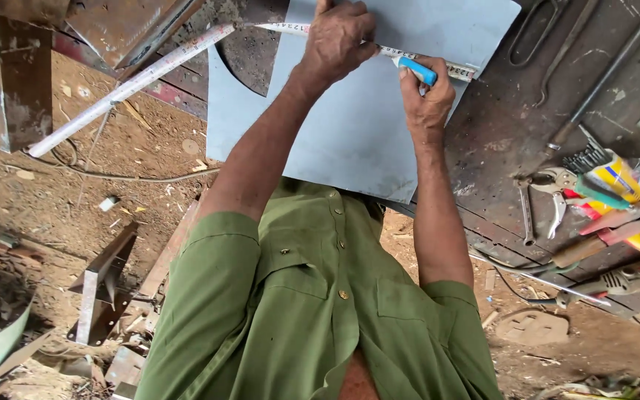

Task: The person measures and marks a rectangular metal sheet using a tape measure, a square ruler, and a blue marker. They draw straight lines and a curved cutout on the sheet's surface.

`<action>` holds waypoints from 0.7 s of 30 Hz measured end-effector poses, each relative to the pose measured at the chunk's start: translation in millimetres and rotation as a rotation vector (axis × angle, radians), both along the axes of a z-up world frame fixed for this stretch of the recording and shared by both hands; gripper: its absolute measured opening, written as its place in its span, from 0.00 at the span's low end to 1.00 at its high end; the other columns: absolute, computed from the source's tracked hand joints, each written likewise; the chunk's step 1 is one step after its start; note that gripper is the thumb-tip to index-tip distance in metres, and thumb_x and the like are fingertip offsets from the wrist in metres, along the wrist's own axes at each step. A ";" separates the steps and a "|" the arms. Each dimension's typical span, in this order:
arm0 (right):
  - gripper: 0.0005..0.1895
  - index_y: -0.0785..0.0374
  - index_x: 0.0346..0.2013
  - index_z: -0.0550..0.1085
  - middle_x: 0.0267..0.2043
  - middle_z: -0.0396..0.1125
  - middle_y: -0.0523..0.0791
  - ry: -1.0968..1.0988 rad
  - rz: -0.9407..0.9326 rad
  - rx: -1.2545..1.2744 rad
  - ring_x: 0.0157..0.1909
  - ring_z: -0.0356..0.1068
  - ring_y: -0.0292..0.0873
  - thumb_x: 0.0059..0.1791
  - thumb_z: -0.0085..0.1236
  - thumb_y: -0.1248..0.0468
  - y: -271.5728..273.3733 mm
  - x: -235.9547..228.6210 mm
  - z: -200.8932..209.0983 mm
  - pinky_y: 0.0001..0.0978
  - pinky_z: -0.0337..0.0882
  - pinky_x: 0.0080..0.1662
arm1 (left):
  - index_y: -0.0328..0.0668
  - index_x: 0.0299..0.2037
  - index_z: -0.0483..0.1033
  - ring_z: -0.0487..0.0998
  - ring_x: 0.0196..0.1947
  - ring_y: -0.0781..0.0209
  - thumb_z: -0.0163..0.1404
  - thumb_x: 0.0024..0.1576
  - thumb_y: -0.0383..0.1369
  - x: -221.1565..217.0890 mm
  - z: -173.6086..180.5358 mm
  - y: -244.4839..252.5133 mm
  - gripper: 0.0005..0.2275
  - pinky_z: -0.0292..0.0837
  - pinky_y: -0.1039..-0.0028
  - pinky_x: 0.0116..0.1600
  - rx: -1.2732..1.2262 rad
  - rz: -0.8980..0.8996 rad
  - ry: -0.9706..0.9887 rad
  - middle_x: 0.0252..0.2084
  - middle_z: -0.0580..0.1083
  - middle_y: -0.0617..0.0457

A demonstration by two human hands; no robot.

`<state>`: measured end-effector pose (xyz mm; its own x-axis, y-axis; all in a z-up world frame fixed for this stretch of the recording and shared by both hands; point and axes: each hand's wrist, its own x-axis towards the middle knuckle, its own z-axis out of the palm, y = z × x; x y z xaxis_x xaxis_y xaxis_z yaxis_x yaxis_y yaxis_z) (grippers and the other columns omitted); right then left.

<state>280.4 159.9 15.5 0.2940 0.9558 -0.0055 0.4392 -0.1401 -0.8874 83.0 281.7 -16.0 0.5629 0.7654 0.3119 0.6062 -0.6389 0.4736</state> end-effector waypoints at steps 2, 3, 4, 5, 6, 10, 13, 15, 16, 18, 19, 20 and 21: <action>0.08 0.59 0.42 0.75 0.28 0.62 0.41 -0.018 0.011 -0.006 0.27 0.56 0.39 0.53 0.61 0.59 1.7 -1.0 1.6 0.36 0.62 0.30 | 0.52 0.23 0.72 0.72 0.26 0.62 0.60 0.43 0.37 0.2 -3.5 0.1 0.08 0.55 0.66 0.48 -0.015 0.005 0.023 0.23 0.69 0.64; 0.08 0.60 0.42 0.75 0.28 0.62 0.42 -0.035 0.015 -0.008 0.27 0.57 0.39 0.53 0.60 0.60 2.1 -1.1 2.7 0.35 0.62 0.30 | 0.53 0.24 0.73 0.72 0.26 0.63 0.61 0.44 0.37 1.0 -4.9 0.1 0.08 0.55 0.66 0.49 -0.027 0.004 0.047 0.23 0.69 0.65; 0.08 0.60 0.42 0.75 0.28 0.62 0.42 -0.037 0.016 -0.011 0.27 0.57 0.39 0.53 0.60 0.60 2.9 -2.9 4.6 0.35 0.62 0.30 | 0.53 0.24 0.73 0.72 0.26 0.63 0.61 0.44 0.37 0.7 -5.3 -0.3 0.08 0.55 0.66 0.49 -0.030 0.004 0.045 0.23 0.69 0.65; 0.08 0.61 0.41 0.75 0.29 0.64 0.42 -0.038 0.017 -0.010 0.28 0.59 0.39 0.52 0.60 0.61 3.5 -4.3 6.8 0.35 0.65 0.31 | 0.53 0.23 0.73 0.72 0.27 0.64 0.62 0.44 0.36 0.9 -5.4 -0.9 0.08 0.55 0.66 0.50 -0.056 0.006 0.038 0.23 0.69 0.65; 0.08 0.62 0.41 0.75 0.30 0.66 0.42 -0.039 0.018 -0.008 0.29 0.62 0.40 0.51 0.60 0.62 5.2 -5.5 8.9 0.35 0.67 0.31 | 0.54 0.23 0.73 0.72 0.27 0.64 0.63 0.44 0.36 1.3 -5.3 -0.1 0.09 0.55 0.66 0.51 -0.080 0.006 0.032 0.23 0.69 0.66; 0.06 0.64 0.41 0.74 0.31 0.65 0.43 -0.027 0.034 0.010 0.30 0.61 0.40 0.52 0.60 0.64 6.4 -7.0 9.8 0.36 0.68 0.33 | 0.53 0.24 0.74 0.72 0.28 0.64 0.62 0.44 0.36 0.9 -7.3 0.0 0.08 0.56 0.66 0.51 -0.057 0.006 0.033 0.24 0.70 0.65; 0.06 0.63 0.42 0.74 0.31 0.67 0.44 -0.052 0.028 0.026 0.30 0.63 0.42 0.53 0.58 0.64 5.1 -7.0 3.4 0.39 0.69 0.32 | 0.53 0.23 0.72 0.72 0.26 0.62 0.61 0.44 0.36 1.2 -6.7 1.0 0.08 0.55 0.65 0.51 -0.063 -0.004 0.037 0.23 0.69 0.64; 0.05 0.64 0.40 0.73 0.31 0.66 0.44 -0.075 0.014 0.060 0.29 0.61 0.41 0.52 0.58 0.66 5.0 -7.1 -1.5 0.37 0.67 0.30 | 0.53 0.24 0.74 0.72 0.28 0.62 0.63 0.46 0.39 1.1 -8.8 1.1 0.10 0.55 0.64 0.52 -0.059 -0.011 0.052 0.24 0.70 0.65; 0.05 0.64 0.40 0.73 0.31 0.66 0.44 -0.075 0.014 0.061 0.29 0.61 0.41 0.52 0.58 0.66 5.0 -7.6 -0.3 0.37 0.67 0.30 | 0.53 0.24 0.74 0.72 0.28 0.62 0.63 0.46 0.39 1.0 -8.4 1.4 0.10 0.55 0.64 0.52 -0.058 -0.011 0.052 0.24 0.70 0.65; 0.06 0.63 0.41 0.73 0.31 0.66 0.44 -0.077 0.014 0.042 0.29 0.61 0.41 0.53 0.58 0.64 4.6 -8.6 2.1 0.37 0.67 0.31 | 0.53 0.24 0.74 0.72 0.26 0.62 0.62 0.45 0.38 1.0 -7.6 1.4 0.08 0.55 0.65 0.52 -0.052 -0.012 0.043 0.24 0.69 0.64; 0.06 0.63 0.41 0.73 0.31 0.66 0.44 -0.078 0.014 0.042 0.29 0.61 0.41 0.53 0.58 0.64 4.7 -9.0 3.2 0.37 0.67 0.31 | 0.53 0.24 0.74 0.72 0.26 0.62 0.62 0.45 0.38 0.9 -7.8 1.1 0.08 0.55 0.65 0.52 -0.052 -0.013 0.043 0.24 0.69 0.64; 0.06 0.63 0.41 0.73 0.31 0.66 0.44 -0.080 0.023 0.037 0.29 0.61 0.41 0.52 0.57 0.64 5.1 -9.2 4.5 0.38 0.66 0.31 | 0.53 0.24 0.73 0.72 0.26 0.62 0.62 0.45 0.38 1.0 -7.9 1.0 0.09 0.55 0.65 0.52 -0.062 -0.011 0.039 0.24 0.69 0.64; 0.06 0.63 0.41 0.73 0.31 0.67 0.44 -0.083 0.032 0.032 0.29 0.61 0.42 0.52 0.57 0.64 5.5 -9.4 6.0 0.38 0.65 0.30 | 0.53 0.23 0.73 0.72 0.27 0.62 0.62 0.45 0.38 1.1 -7.7 0.8 0.09 0.55 0.65 0.52 -0.072 -0.010 0.035 0.24 0.69 0.64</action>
<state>271.0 165.4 21.5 0.2616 0.9640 0.0479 0.5151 -0.0974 -0.8516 84.1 282.5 -23.7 0.5799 0.7798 0.2360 0.6173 -0.6096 0.4974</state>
